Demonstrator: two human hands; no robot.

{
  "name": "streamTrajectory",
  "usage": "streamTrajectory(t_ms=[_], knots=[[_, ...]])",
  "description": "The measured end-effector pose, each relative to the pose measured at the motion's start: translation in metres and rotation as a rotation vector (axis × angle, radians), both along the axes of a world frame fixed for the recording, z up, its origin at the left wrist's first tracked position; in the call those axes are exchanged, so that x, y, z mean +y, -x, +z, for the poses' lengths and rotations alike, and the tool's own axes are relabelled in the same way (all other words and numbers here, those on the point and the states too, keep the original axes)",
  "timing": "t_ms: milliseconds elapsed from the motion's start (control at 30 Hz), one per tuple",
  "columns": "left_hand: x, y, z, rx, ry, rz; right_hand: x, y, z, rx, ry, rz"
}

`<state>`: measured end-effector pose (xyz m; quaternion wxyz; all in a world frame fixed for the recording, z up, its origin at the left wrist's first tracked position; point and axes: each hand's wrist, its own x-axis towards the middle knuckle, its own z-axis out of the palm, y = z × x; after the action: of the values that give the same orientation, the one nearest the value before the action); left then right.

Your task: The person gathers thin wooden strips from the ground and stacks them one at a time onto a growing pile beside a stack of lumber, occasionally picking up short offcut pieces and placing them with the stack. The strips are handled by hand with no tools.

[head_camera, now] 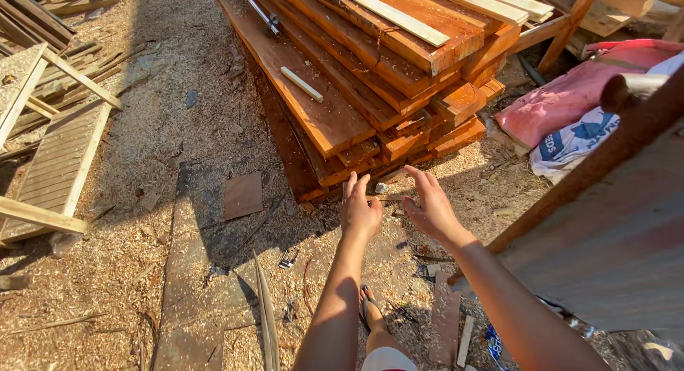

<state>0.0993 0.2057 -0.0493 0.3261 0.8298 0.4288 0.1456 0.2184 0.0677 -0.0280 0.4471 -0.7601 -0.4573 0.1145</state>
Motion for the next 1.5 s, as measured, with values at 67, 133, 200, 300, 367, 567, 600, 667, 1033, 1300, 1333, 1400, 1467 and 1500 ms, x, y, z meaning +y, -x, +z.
streamTrajectory(t_ms=[67, 133, 200, 300, 367, 567, 600, 667, 1033, 1300, 1333, 1400, 1467, 1500], knots=[[0.041, -0.009, -0.002, 0.022, 0.049, -0.004, 0.045, -0.017, 0.003, -0.007, 0.02, -0.03], [0.085, -0.019, -0.002, 0.019, -0.081, -0.044, 0.082, -0.027, 0.004, -0.011, 0.055, -0.035], [0.131, -0.044, 0.005, 0.004, -0.101, -0.051, 0.117, -0.044, 0.007, -0.025, 0.074, -0.047], [0.148, -0.083, 0.003, 0.031, 0.026, -0.089, 0.134, -0.067, 0.002, 0.023, 0.043, -0.137], [0.152, -0.119, 0.006, 0.009, -0.036, -0.209, 0.138, -0.087, -0.002, 0.035, 0.084, -0.205], [0.171, -0.187, 0.006, 0.044, -0.003, -0.367, 0.17, -0.158, -0.019, 0.012, 0.043, -0.32], [0.184, -0.2, 0.003, 0.02, -0.008, -0.378, 0.182, -0.174, -0.023, 0.006, 0.026, -0.325], [0.214, -0.225, -0.007, -0.023, -0.012, -0.389, 0.207, -0.207, -0.036, 0.039, 0.05, -0.369], [0.33, -0.38, -0.082, 0.17, 0.055, -0.483, 0.306, -0.398, -0.109, 0.162, 0.206, -0.361], [0.372, -0.416, -0.106, 0.288, 0.147, -0.456, 0.358, -0.489, -0.148, -0.075, 0.605, -0.418], [0.376, -0.419, -0.107, 0.295, 0.153, -0.452, 0.358, -0.489, -0.154, -0.123, 0.595, -0.42], [0.379, -0.427, -0.109, 0.279, 0.151, -0.459, 0.355, -0.484, -0.166, -0.218, 0.574, -0.432], [0.375, -0.432, -0.109, 0.236, 0.146, -0.482, 0.351, -0.484, -0.173, -0.27, 0.565, -0.412], [0.372, -0.435, -0.109, 0.248, 0.136, -0.501, 0.349, -0.485, -0.174, -0.301, 0.557, -0.407]])
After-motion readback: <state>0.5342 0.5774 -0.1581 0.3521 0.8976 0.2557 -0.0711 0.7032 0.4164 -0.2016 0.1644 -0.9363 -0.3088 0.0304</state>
